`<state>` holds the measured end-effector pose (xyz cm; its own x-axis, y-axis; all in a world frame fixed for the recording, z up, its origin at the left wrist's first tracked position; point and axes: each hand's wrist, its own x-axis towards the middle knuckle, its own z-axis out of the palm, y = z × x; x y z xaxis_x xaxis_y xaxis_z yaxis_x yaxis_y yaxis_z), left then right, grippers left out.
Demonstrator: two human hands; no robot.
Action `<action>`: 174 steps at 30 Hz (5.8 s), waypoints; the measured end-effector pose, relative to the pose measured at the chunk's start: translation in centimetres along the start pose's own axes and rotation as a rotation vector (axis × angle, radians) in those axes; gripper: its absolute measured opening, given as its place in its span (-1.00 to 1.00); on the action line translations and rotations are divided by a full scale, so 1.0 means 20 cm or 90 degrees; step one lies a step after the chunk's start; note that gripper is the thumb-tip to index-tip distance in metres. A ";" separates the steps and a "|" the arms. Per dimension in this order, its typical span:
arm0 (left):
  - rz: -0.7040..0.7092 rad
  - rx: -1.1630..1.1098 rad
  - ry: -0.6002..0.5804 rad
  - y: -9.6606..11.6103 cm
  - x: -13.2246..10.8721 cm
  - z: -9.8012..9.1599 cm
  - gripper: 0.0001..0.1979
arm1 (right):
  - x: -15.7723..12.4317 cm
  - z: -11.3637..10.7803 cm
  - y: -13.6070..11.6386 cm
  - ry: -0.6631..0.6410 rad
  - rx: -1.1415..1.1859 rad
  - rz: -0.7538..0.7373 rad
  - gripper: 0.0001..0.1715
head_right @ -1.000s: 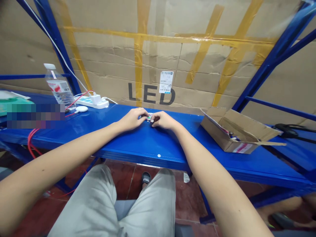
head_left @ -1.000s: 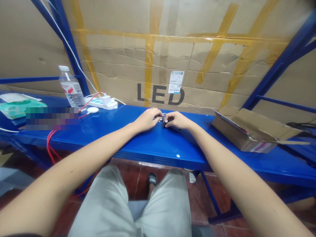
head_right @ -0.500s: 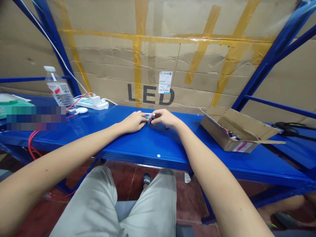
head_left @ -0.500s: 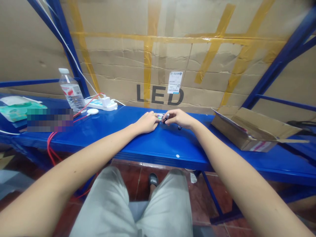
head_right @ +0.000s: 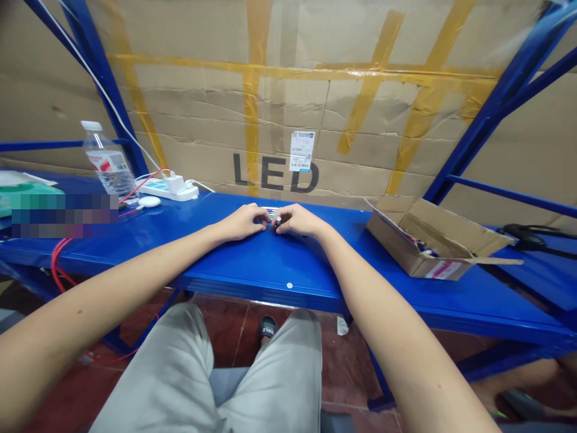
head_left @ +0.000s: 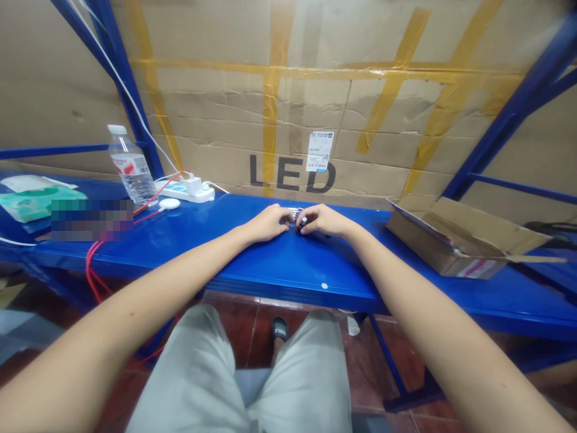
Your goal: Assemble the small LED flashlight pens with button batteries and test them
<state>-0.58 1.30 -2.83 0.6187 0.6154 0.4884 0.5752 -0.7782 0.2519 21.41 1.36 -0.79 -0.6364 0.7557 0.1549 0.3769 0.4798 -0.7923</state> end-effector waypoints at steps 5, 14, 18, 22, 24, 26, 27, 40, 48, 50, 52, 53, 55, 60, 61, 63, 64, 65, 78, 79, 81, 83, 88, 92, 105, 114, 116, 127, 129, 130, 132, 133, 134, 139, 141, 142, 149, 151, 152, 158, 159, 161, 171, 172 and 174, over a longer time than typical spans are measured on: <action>0.034 -0.086 0.092 0.05 0.00 -0.02 -0.85 | 0.00 0.00 0.01 0.014 0.000 0.010 -0.76; 0.159 -0.107 0.177 0.15 -0.01 -0.05 -0.89 | 0.02 0.03 0.00 0.016 -0.007 -0.015 -0.80; 0.153 -0.123 0.169 0.16 0.00 -0.05 -0.87 | 0.02 0.04 -0.02 0.026 -0.019 -0.019 -0.79; 0.141 -0.138 0.159 0.15 0.00 -0.05 -0.87 | 0.01 0.05 -0.03 0.032 0.004 -0.004 -0.77; 0.136 -0.146 0.153 0.15 0.00 -0.05 -0.88 | 0.01 0.05 -0.03 0.028 0.032 0.006 -0.73; 0.118 -0.142 0.156 0.15 0.00 -0.05 -0.89 | 0.01 0.06 -0.04 0.024 0.051 0.014 -0.70; 0.104 -0.133 0.164 0.15 0.00 -0.06 -0.90 | 0.01 0.06 -0.04 0.025 0.055 0.017 -0.71; -0.057 -0.159 0.184 0.08 0.02 -0.04 -0.89 | 0.03 0.09 -0.02 0.053 0.146 0.031 -0.60; -0.193 -0.393 0.364 -0.10 0.05 -0.12 -0.90 | 0.07 0.11 0.01 0.190 -0.115 -0.053 -0.77; -0.246 -0.449 0.395 -0.14 0.04 -0.13 -0.88 | 0.09 0.16 -0.02 0.158 -0.251 -0.109 -0.78; -0.286 -0.486 0.416 -0.16 0.04 -0.13 -0.85 | 0.13 0.23 -0.05 0.145 -0.353 -0.171 -0.73; -0.298 -0.498 0.421 -0.16 0.04 -0.13 -0.84 | 0.15 0.26 -0.07 0.146 -0.392 -0.193 -0.70; -0.311 -0.518 0.419 -0.15 0.04 -0.12 -0.85 | 0.19 0.31 -0.08 0.119 -0.457 -0.233 -0.68; -0.298 -0.539 0.372 -0.13 0.03 -0.11 -0.82 | 0.24 0.32 -0.04 0.046 -0.467 -0.255 -0.72; -0.294 -0.540 0.365 -0.12 0.03 -0.11 -0.81 | 0.24 0.31 -0.03 0.050 -0.451 -0.248 -0.71; -0.281 -0.538 0.351 -0.12 0.02 -0.10 -0.78 | 0.22 0.27 -0.02 0.070 -0.397 -0.230 -0.70; -0.272 -0.533 0.340 -0.11 0.02 -0.10 -0.77 | 0.20 0.24 -0.01 0.086 -0.356 -0.216 -0.71; -0.261 -0.525 0.325 -0.11 0.02 -0.10 -0.76 | 0.18 0.21 -0.01 0.119 -0.304 -0.197 -0.72; -0.186 -0.475 0.134 -0.01 0.00 -0.01 -0.57 | 0.09 0.09 -0.04 0.306 0.091 -0.076 -0.83; -0.181 -0.470 0.129 -0.01 0.00 -0.02 -0.57 | 0.08 0.09 -0.05 0.300 0.094 -0.076 -0.83; -0.170 -0.459 0.120 0.00 0.00 -0.02 -0.57 | 0.08 0.10 -0.05 0.287 0.099 -0.073 -0.83; -0.153 -0.447 0.125 -0.01 0.00 -0.02 -0.58 | 0.08 0.10 -0.05 0.275 0.099 -0.069 -0.85; -0.100 -0.405 0.143 -0.03 0.00 0.00 -0.63 | 0.08 0.10 -0.04 0.258 0.083 -0.064 -0.90; -0.072 -0.194 0.141 -0.03 0.01 0.01 -0.77 | 0.08 0.10 -0.01 0.237 0.067 -0.083 -0.93; -0.057 -0.069 0.060 0.05 -0.04 -0.03 -0.93 | 0.02 0.07 -0.05 0.155 -0.321 -0.167 -0.74; -0.019 -0.064 0.086 0.08 -0.04 -0.04 -0.88 | 0.01 0.05 -0.05 0.128 -0.264 -0.124 -0.73; -0.020 -0.071 0.090 0.08 -0.03 -0.04 -0.90 | 0.01 0.05 -0.05 0.125 -0.255 -0.117 -0.75; -0.027 -0.134 0.103 0.09 -0.02 -0.03 -0.79 | 0.01 0.04 -0.06 0.124 -0.239 -0.115 -0.72; -0.038 -0.104 0.072 0.09 -0.02 -0.02 -0.73 | 0.01 0.03 -0.06 0.127 -0.259 -0.135 -0.74; -0.039 -0.091 0.055 0.09 -0.02 -0.02 -0.70 | 0.01 0.03 -0.06 0.126 -0.273 -0.148 -0.74; -0.039 -0.075 0.030 0.08 -0.02 -0.02 -0.69 | 0.01 0.03 -0.06 0.123 -0.304 -0.170 -0.75; -0.042 -0.074 0.029 0.08 -0.02 -0.02 -0.72 | 0.01 0.04 -0.06 0.120 -0.315 -0.175 -0.75; -0.047 -0.082 0.035 0.08 -0.02 -0.01 -0.76 | 0.01 0.04 -0.06 0.117 -0.321 -0.176 -0.75; -0.061 -0.174 0.081 0.06 -0.02 0.00 -0.87 | 0.00 0.04 -0.07 0.113 -0.309 -0.154 -0.78; -0.041 -0.171 0.080 0.07 -0.02 0.00 -0.88 | 0.00 0.04 -0.07 0.105 -0.290 -0.137 -0.78; -0.031 -0.158 0.077 0.07 -0.03 0.00 -0.88 | 0.00 0.04 -0.07 0.098 -0.273 -0.125 -0.78; -0.013 -0.044 0.051 0.11 -0.04 -0.03 -0.89 | 0.00 0.04 -0.05 0.077 -0.170 -0.043 -0.78; -0.002 -0.065 0.054 0.11 -0.04 -0.03 -0.91 | 0.00 0.03 -0.05 0.066 -0.140 -0.028 -0.77; 0.000 -0.081 0.059 0.11 -0.04 -0.03 -0.93 | -0.01 0.03 -0.05 0.059 -0.123 -0.020 -0.77; 0.010 -0.160 0.087 0.10 -0.03 -0.03 -0.95 | -0.01 0.03 -0.06 0.068 -0.087 -0.005 -0.72; 0.005 -0.165 0.087 0.10 -0.03 -0.03 -0.94 | -0.01 0.02 -0.06 0.075 -0.101 -0.008 -0.71; -0.030 -0.170 0.084 0.11 -0.02 -0.02 -0.91 | -0.01 0.02 -0.06 0.088 -0.136 -0.017 -0.70; -0.042 -0.195 0.073 0.07 -0.02 0.00 -0.88 | -0.01 0.03 -0.05 0.072 -0.142 -0.021 -0.72; -0.037 -0.198 0.074 0.07 -0.02 0.00 -0.87 | -0.01 0.04 -0.06 0.070 -0.125 -0.018 -0.71; -0.025 -0.186 0.076 0.08 -0.03 0.00 -0.87 | -0.01 0.04 -0.06 0.065 -0.091 -0.012 -0.71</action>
<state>-0.07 -0.24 -2.62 0.5219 0.6404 0.5635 0.4085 -0.7676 0.4940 20.56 0.24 -0.31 -0.5753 0.7838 0.2340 0.4621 0.5475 -0.6977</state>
